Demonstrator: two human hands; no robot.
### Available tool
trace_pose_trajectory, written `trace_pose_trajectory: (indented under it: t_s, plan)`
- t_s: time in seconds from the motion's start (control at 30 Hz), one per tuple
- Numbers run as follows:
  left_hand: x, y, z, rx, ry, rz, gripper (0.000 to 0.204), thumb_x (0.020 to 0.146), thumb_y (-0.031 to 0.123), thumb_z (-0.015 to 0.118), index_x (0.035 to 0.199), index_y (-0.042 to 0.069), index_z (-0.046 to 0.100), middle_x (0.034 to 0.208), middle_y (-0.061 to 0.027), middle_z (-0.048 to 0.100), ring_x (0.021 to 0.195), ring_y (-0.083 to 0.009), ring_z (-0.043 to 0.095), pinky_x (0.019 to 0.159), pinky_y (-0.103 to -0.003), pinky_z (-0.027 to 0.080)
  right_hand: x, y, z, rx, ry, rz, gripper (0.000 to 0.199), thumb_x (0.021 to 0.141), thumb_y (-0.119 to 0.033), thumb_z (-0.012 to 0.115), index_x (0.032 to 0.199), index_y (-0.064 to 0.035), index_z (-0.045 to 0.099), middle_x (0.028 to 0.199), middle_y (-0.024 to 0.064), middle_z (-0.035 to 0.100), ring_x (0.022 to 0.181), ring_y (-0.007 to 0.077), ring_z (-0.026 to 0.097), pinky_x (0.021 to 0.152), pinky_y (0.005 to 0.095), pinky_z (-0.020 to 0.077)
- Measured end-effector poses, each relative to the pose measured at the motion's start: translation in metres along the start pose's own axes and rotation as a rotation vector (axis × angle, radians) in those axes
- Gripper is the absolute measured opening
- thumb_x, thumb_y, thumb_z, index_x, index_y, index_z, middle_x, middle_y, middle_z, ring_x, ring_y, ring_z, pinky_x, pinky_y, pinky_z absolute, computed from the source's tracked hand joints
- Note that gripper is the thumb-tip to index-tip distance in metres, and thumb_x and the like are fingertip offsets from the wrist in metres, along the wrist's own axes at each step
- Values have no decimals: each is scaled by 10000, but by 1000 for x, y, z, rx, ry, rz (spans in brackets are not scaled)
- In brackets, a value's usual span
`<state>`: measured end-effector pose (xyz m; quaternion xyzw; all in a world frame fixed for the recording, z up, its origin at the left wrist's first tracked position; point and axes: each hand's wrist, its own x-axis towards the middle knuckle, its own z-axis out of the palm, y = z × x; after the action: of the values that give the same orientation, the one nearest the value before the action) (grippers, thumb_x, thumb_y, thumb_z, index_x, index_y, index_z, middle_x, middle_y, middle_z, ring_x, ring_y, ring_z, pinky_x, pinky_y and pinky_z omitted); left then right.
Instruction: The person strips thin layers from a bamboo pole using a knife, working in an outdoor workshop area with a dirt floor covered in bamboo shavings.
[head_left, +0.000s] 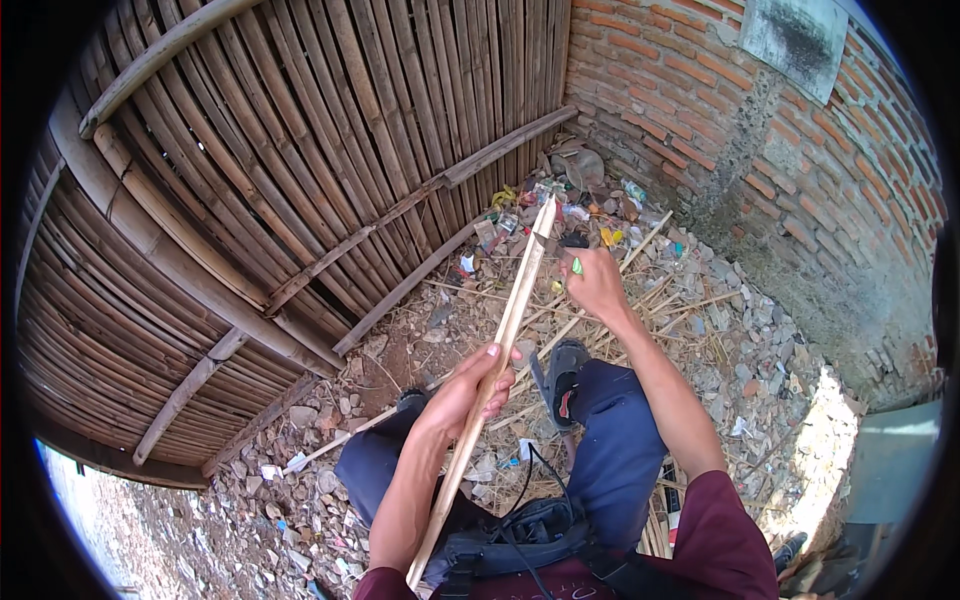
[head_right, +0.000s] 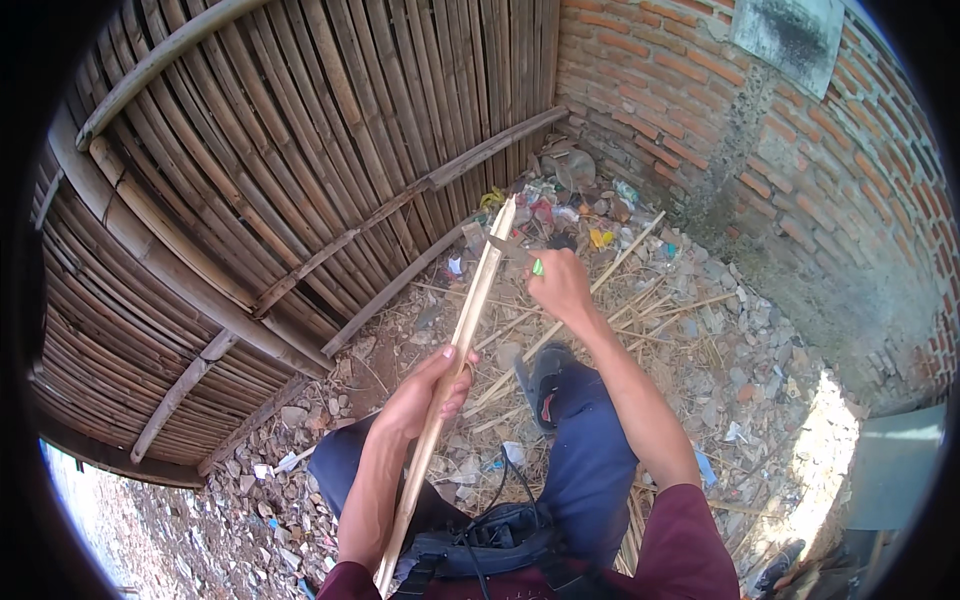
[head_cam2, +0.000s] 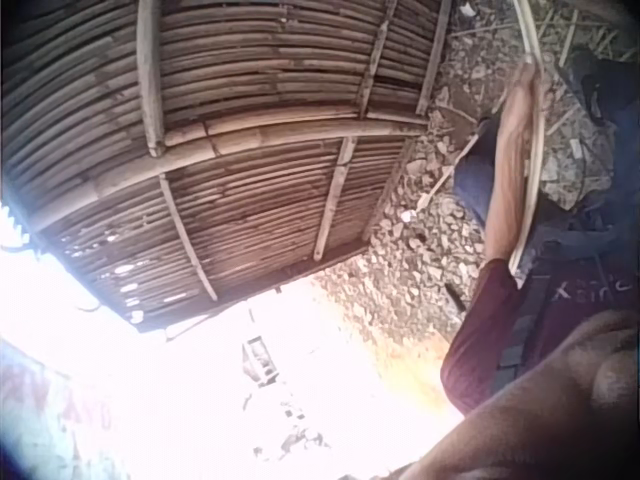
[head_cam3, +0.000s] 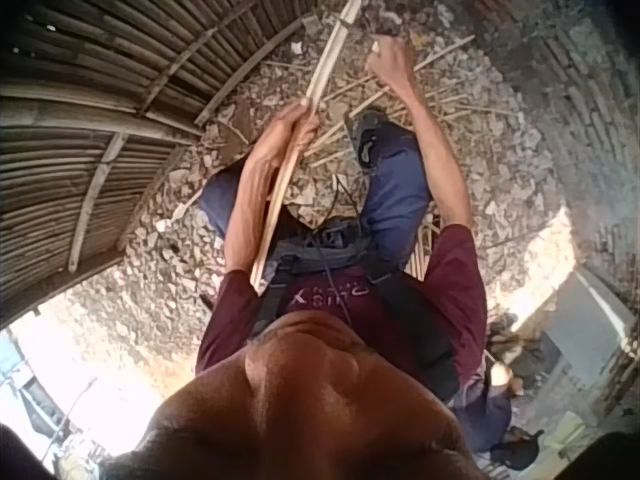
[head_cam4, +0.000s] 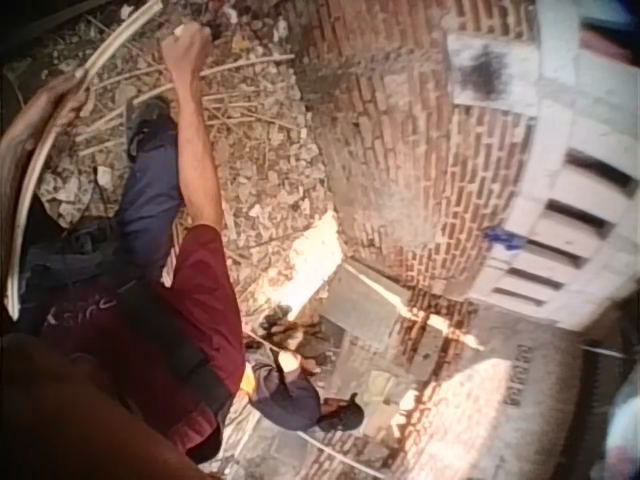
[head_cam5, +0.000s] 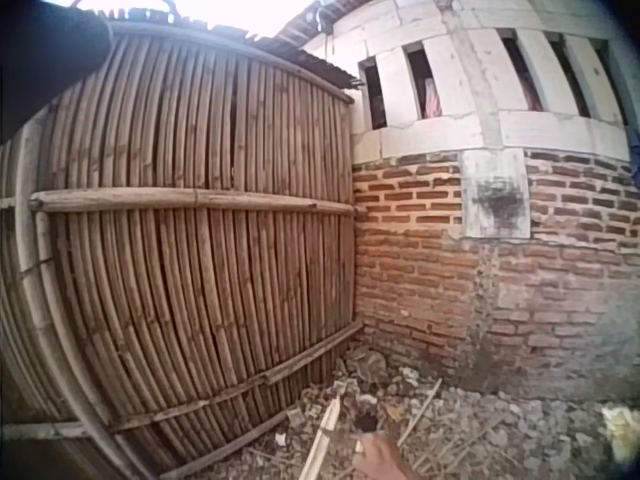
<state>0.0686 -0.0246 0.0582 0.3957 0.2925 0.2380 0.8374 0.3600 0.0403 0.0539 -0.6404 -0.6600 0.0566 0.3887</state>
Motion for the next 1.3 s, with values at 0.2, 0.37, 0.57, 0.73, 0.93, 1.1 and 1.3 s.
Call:
trace_pose_trajectory:
  t_s: [0.2,0.37,0.57,0.73,0.93,1.1,1.3]
  plan:
    - [1,-7,9,351,109,69,360,1181,435,340,1107,98,443,824,12,424,600,-82,381,520,-247,326,0,-4,-1,-112,-27,-15,236,762,-84,610,901,-71,800,763,251,710,738,454,710,693,536,560]
    - [8,-23,1,508,211,139,389,1174,445,348,1088,79,448,820,-2,443,657,-88,406,585,-259,368,-6,-18,8,-212,-167,-80,352,712,-84,614,991,-81,828,777,253,723,743,442,727,720,522,589]
    - [9,-24,2,613,349,341,350,1173,392,364,1091,89,519,800,38,386,615,-62,334,534,-256,297,-12,-27,17,-155,-152,-217,370,683,-81,616,982,-74,833,745,261,717,708,433,732,711,508,602]
    - [10,-22,2,453,355,251,303,1165,375,431,1164,87,525,799,47,423,614,-42,336,511,-241,282,-17,-40,21,-140,-199,-228,298,661,-40,578,870,-38,791,680,258,676,666,443,695,677,519,572]
    - [17,-31,-7,592,389,351,264,1150,338,495,1181,77,514,806,34,479,619,-39,407,523,-226,344,-21,-46,29,-93,-232,-274,286,661,-56,580,858,-31,786,669,267,663,653,449,690,665,523,573]
    - [11,-20,6,688,422,314,332,1134,351,534,1143,19,518,748,-80,603,682,-177,605,637,-378,485,-24,-55,25,-129,-330,-232,254,660,-54,615,840,-17,790,734,276,703,702,458,716,722,542,594]
    - [15,-27,-1,810,435,375,300,1128,308,543,1125,14,485,738,-161,616,636,-284,621,631,-471,477,-26,-49,32,-67,-313,-280,195,635,-49,598,751,31,733,673,318,632,651,494,667,652,557,551]
